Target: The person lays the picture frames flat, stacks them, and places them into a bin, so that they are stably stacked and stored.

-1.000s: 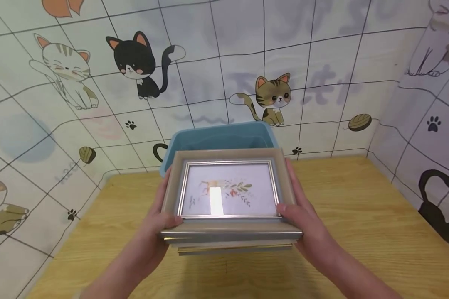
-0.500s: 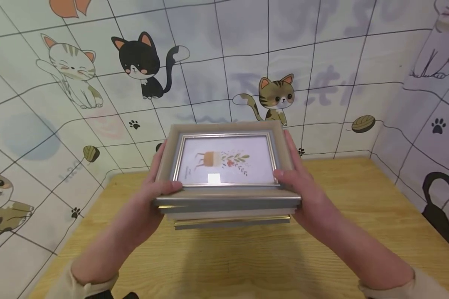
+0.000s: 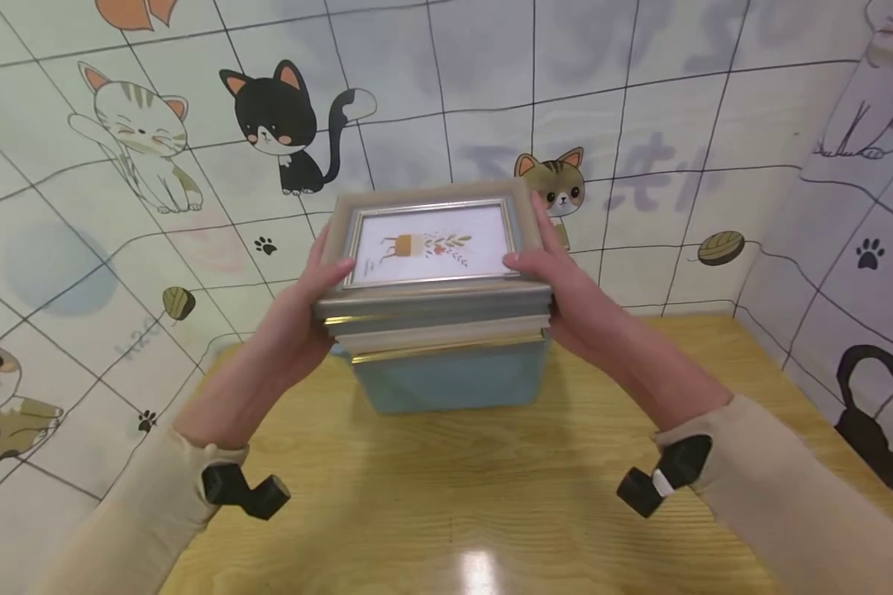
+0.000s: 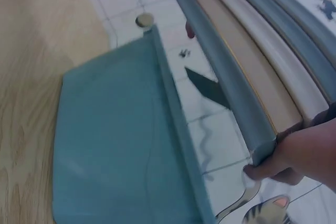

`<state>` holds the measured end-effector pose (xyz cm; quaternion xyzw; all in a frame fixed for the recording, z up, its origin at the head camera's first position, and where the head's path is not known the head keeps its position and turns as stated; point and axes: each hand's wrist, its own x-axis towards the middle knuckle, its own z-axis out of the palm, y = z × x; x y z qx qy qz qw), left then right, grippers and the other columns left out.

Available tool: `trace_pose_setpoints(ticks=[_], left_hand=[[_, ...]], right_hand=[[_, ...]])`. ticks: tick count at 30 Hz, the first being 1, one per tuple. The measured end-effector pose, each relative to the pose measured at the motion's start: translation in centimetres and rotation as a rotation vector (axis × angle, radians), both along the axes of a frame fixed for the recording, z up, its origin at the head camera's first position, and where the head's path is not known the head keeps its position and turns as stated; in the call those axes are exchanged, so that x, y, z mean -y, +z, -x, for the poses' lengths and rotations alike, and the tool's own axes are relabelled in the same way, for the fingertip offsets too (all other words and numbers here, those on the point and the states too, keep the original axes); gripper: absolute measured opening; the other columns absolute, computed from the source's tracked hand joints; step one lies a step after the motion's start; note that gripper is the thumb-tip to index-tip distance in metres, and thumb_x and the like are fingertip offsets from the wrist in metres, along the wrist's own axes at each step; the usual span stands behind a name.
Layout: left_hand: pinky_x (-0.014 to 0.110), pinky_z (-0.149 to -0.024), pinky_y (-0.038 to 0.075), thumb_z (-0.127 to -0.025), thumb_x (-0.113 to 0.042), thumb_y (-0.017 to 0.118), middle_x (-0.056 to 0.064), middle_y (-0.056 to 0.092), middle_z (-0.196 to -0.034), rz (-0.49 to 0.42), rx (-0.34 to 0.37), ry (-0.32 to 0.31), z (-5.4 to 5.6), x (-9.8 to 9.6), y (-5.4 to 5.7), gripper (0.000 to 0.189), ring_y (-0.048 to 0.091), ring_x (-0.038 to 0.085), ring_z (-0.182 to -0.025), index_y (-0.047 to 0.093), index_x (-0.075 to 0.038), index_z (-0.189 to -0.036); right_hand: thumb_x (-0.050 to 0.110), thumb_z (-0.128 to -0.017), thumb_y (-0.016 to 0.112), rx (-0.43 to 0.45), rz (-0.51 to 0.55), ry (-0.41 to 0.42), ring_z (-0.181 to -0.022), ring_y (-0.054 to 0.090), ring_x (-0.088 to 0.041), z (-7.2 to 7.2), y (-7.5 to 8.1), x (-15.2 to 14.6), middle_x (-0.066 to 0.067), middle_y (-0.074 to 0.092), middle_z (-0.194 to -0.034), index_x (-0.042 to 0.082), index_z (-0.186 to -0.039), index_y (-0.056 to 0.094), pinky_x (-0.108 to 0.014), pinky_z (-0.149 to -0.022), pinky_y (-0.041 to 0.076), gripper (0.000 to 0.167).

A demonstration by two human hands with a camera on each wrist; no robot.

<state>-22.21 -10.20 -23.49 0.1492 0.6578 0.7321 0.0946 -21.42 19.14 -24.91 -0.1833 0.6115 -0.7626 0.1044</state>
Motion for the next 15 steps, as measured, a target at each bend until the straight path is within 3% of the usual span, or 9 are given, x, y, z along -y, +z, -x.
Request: trace_pose_setpoints(ticks=[5, 10, 15], left_hand=[[0.055, -0.114, 0.025, -0.095, -0.035, 0.059, -0.005, 0.012, -0.161, 0.001, -0.018, -0.005, 3.2, 0.2, -1.0, 0.088, 0.019, 0.025, -0.143, 0.001, -0.05, -0.16], [0.054, -0.115, 0.023, -0.095, -0.033, 0.059, -0.002, 0.01, -0.163, 0.003, -0.042, -0.018, 6.3, 0.0, -2.2, 0.091, 0.017, 0.025, -0.144, -0.001, -0.045, -0.162], [0.05, -0.118, 0.02, -0.095, -0.028, 0.059, -0.001, 0.008, -0.164, 0.012, -0.016, 0.001, 8.5, -0.2, -3.7, 0.092, 0.015, 0.024, -0.144, -0.002, -0.042, -0.163]], right_hand=[[0.025, -0.101, 0.041, 0.015, -0.023, -0.04, -0.133, 0.023, -0.024, 3.1, -1.1, 0.5, 0.004, 0.0, -0.163, 0.064, -0.154, -0.004, -0.047, -0.103, 0.027, 0.08], [0.025, -0.102, 0.042, 0.008, -0.012, -0.082, -0.132, 0.024, -0.024, 5.2, -1.9, 0.6, 0.001, 0.002, -0.162, 0.061, -0.156, -0.004, -0.046, -0.103, 0.028, 0.08], [0.023, -0.101, 0.044, 0.022, -0.029, -0.122, -0.135, 0.021, -0.024, 6.7, -2.5, 0.9, 0.001, 0.001, -0.164, 0.058, -0.158, -0.005, -0.045, -0.103, 0.027, 0.083]])
